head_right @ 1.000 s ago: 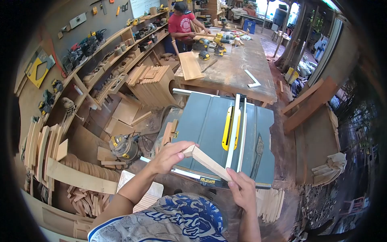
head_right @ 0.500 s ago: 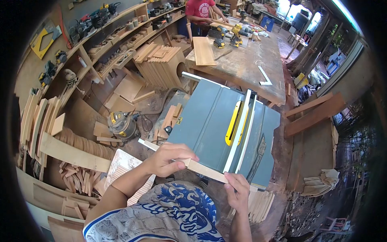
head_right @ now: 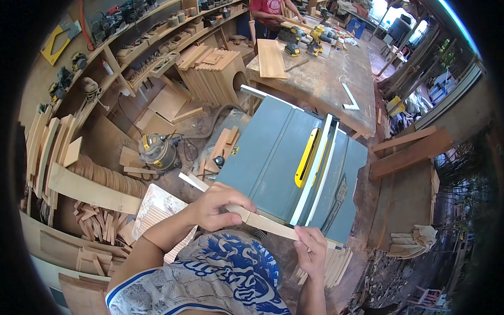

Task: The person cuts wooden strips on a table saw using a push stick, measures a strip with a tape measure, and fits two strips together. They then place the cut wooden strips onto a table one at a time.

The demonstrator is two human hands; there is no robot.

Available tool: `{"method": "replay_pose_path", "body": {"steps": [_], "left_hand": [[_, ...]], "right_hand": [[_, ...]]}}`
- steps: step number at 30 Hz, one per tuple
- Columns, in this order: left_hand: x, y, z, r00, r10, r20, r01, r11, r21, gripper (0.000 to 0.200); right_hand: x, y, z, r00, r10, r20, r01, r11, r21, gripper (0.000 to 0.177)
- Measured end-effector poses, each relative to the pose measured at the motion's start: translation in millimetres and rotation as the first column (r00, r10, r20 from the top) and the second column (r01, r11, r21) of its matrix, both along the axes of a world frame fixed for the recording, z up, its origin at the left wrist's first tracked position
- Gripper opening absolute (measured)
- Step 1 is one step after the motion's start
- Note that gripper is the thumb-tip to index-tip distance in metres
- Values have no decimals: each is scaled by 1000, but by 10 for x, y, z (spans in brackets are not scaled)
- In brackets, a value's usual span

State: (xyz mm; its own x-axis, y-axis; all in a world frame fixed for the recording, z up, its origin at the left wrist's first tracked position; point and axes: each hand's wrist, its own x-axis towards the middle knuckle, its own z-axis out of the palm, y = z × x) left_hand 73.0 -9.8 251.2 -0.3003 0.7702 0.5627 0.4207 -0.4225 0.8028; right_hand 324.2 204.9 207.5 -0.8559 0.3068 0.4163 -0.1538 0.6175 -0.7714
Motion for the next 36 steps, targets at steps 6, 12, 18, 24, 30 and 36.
{"method": "replay_pose_path", "body": {"steps": [6,12,18,24,30,36], "left_hand": [[-4,28,26,1000,1,-12,-1,1000,13,27],[2,36,49,1000,-1,-10,1,1000,8,28],[17,40,53,1000,-4,-9,4,1000,0,28],[44,45,49,1000,-12,-4,12,1000,-16,27],[58,58,21,1000,-14,6,15,999,-51,26],[129,92,-23,997,8,73,3,988,-154,26]], "right_hand": [[5,-5,-2,1000,-14,9,14,1000,-19,34],[19,3,-29,1000,-16,7,16,1000,-26,34],[40,-3,-22,999,-30,13,30,999,-25,34],[77,-7,22,998,-39,55,43,997,-71,35],[136,0,-29,994,-53,94,62,993,-96,39],[138,17,-149,994,-45,99,59,988,-143,38]]}}
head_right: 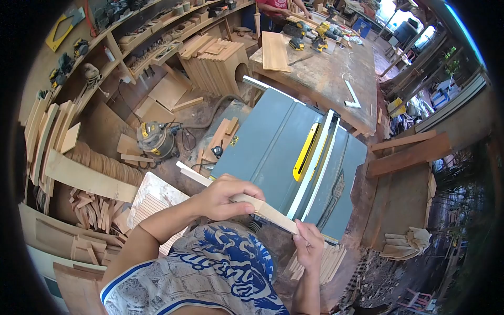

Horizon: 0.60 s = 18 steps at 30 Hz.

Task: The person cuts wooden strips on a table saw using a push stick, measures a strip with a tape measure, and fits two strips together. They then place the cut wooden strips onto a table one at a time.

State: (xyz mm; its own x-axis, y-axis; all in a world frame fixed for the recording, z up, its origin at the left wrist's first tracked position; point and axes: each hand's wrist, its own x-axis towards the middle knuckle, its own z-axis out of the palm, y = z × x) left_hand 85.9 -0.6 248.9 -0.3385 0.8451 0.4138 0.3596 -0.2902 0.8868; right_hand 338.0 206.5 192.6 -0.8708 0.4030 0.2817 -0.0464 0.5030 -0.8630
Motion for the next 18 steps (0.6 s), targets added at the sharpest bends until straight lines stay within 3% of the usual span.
{"method": "replay_pose_path", "body": {"steps": [13,18], "left_hand": [[221,245,-85,993,94,77,-71,962,-265,28],[308,400,-182,988,135,68,-112,955,-274,28]], "right_hand": [[79,182,-523,999,49,4,-46,971,-233,39],[147,299,-615,997,58,54,-42,964,-262,41]]}}
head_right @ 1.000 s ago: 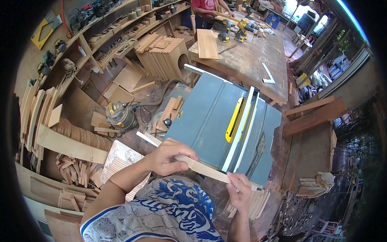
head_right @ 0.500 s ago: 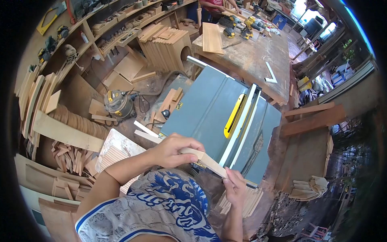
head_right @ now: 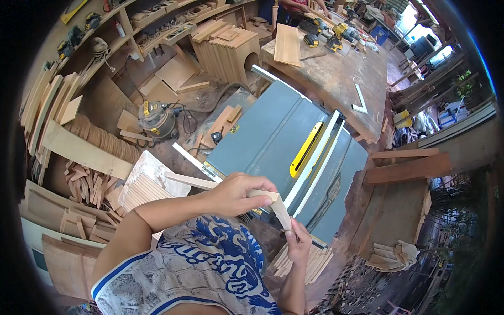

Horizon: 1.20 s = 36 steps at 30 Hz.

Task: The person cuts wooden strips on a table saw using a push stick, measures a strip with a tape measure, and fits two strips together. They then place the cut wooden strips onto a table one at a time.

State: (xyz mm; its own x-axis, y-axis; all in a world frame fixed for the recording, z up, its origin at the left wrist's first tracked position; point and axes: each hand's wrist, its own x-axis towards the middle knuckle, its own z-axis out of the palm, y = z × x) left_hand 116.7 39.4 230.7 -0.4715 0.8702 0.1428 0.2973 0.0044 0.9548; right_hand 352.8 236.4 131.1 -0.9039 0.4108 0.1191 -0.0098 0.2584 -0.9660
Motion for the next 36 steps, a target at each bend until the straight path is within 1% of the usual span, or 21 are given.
{"method": "replay_pose_path", "body": {"steps": [2,4,8,10,11,13,16,17,19,22,26,28,29,31,32,34,35,36], "left_hand": [[40,51,-1,1000,10,5,-10,1000,-6,28],[83,93,11,999,26,45,-24,998,-53,28],[175,164,-43,999,33,29,-31,998,-55,27],[215,160,-43,999,18,37,-18,1000,-7,28],[237,157,-55,999,14,37,-13,1000,-10,28],[267,149,-89,1000,17,-25,-15,996,86,25],[308,134,-125,1000,11,-21,-8,993,115,25],[323,131,-127,1000,12,-19,-9,994,113,25],[359,116,-102,999,33,39,-35,998,49,26],[380,135,-125,996,70,51,-71,997,26,26],[424,170,-178,989,121,81,-126,991,48,27],[428,176,-213,988,116,107,-121,992,45,29],[421,171,-217,987,121,105,-126,991,43,29],[403,202,-227,989,101,105,-100,995,-11,28],[391,224,-238,990,90,106,-90,996,-6,28],[335,238,-270,982,181,55,-182,983,17,29],[298,220,-348,984,169,54,-170,985,26,29],[248,171,-481,964,222,147,-236,968,84,30]], "right_hand": [[43,40,-41,1000,3,21,-3,1000,-8,41],[85,72,-132,1000,-15,25,16,999,-41,41],[147,163,-185,1000,-11,19,12,1000,-29,40],[154,180,-147,996,-16,-85,22,997,70,36],[171,200,-110,996,-20,-85,26,997,68,36],[199,254,-36,999,-2,-46,8,991,133,34],[226,300,-24,998,7,-59,3,987,162,33],[236,307,-19,998,8,-56,2,987,161,33],[250,324,-2,1000,20,-1,-20,991,129,33],[232,327,-64,999,36,-3,-35,989,144,33],[196,316,-72,998,60,5,-60,989,131,34],[198,318,-97,998,57,5,-57,993,99,35],[193,323,-113,998,62,3,-62,993,97,35],[212,370,-156,998,57,21,-58,993,104,35],[247,422,-216,999,47,22,-49,993,110,35],[290,581,-354,998,4,66,0,998,-68,42],[267,675,-395,998,-9,63,12,998,-60,42],[172,762,-401,976,-203,78,216,950,-227,47]]}}
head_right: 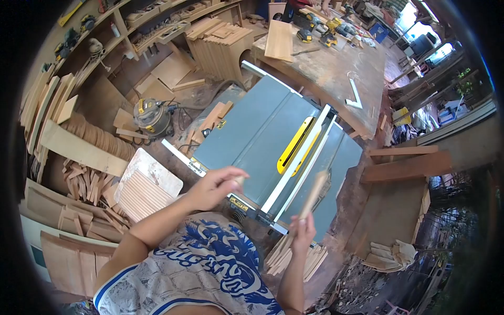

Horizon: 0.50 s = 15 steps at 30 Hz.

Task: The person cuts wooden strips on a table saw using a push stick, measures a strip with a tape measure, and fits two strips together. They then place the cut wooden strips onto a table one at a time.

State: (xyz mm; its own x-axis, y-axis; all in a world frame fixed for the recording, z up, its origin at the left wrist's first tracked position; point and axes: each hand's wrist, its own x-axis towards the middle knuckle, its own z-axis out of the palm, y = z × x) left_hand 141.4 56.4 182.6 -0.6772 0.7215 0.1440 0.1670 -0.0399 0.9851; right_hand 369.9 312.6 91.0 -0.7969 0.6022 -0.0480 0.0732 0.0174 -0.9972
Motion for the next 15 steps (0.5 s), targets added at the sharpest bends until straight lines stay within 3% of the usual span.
{"method": "replay_pose_path", "body": {"steps": [1,2,3,4,5,6,7,10,11,12,15], "left_hand": [[-60,-71,-111,995,65,82,-71,995,71,33],[-122,-187,-183,995,70,73,-75,995,71,33],[-173,-337,-246,967,153,204,-167,985,52,36],[-217,-457,-293,913,243,328,-263,965,17,39],[-264,-565,-336,908,278,314,-294,956,4,39],[-311,-708,-376,867,365,341,-395,918,23,41],[-362,-872,-392,815,449,365,-497,867,43,44],[-603,-1482,-380,695,584,418,-679,726,115,44],[-706,-1755,-435,644,629,436,-737,663,133,44],[-811,-2046,-499,558,676,482,-802,589,102,44],[-1042,-2929,-984,363,767,530,-916,398,52,46]], "right_hand": [[-89,92,-43,980,-198,10,197,965,-172,53],[-151,266,-200,965,-243,99,253,962,-100,55],[-192,445,-392,968,-232,92,242,965,-106,55],[-223,616,-638,932,-239,272,248,969,1,53],[-309,745,-897,866,-241,438,218,970,105,52],[-357,943,-1357,858,-368,359,196,879,434,55],[-424,1077,-1707,861,-457,225,177,682,710,59],[-753,992,-1422,747,-499,440,36,691,722,61],[-748,1152,-1687,787,-489,377,32,642,766,61],[-821,1098,-1537,762,-491,422,-22,632,775,58],[-932,1150,-1433,897,-379,228,76,639,765,55]]}}
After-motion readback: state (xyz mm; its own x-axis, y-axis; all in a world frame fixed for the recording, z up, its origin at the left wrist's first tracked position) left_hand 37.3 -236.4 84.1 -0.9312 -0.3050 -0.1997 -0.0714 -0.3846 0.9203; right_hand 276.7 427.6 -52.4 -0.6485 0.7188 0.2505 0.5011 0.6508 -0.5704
